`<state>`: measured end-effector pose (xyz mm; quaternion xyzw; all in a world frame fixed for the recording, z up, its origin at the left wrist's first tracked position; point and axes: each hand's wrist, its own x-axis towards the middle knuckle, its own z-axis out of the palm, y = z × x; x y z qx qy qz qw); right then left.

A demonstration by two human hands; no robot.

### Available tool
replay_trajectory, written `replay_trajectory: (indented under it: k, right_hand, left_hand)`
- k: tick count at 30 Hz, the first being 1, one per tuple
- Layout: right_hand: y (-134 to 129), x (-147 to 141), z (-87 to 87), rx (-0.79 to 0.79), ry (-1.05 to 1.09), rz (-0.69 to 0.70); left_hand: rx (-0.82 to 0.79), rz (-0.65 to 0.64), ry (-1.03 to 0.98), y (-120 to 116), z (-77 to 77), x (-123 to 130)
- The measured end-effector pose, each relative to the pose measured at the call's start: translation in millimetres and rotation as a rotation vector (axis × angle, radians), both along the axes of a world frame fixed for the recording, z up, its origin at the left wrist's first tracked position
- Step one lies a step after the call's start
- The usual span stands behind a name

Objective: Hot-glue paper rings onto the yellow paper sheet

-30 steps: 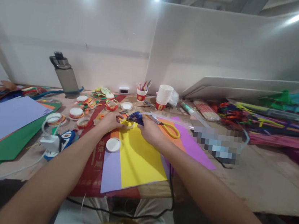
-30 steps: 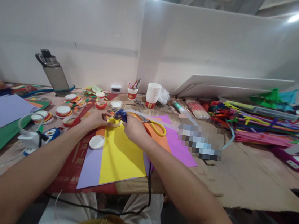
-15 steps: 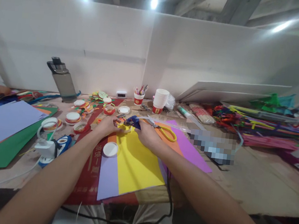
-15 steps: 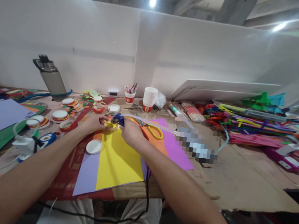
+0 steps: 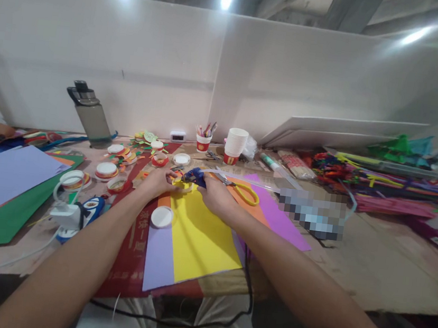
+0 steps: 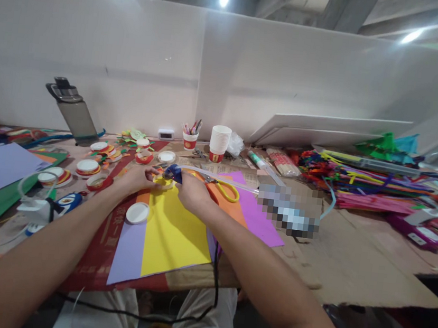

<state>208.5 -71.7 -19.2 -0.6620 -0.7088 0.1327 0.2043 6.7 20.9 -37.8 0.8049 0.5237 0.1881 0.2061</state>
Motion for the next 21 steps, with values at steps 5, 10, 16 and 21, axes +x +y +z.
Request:
replay_trajectory:
  k: [5, 10, 16, 21]
  right_hand:
    - [-0.8, 0.1, 1.4, 0.01, 0.004, 0.003]
    - [-0.2, 2.1, 0.4, 0.043, 0.004, 0.008]
    - [-1.0, 4.2, -1.5, 0.068, -0.031, 0.018]
    - [0.5, 1.6, -4.6, 0.049, -0.045, 0.009]
  left_hand:
    - [-0.019, 0.001, 0.002, -0.8, 0.0, -0.3]
    - [-0.038, 0.004, -0.001, -4.0, 2.8, 0.1]
    - [-0.066, 0.008, -0.001, -7.0, 5.5, 0.9]
    - [-0.053, -0.003, -0.014, -1.9, -2.6, -0.7]
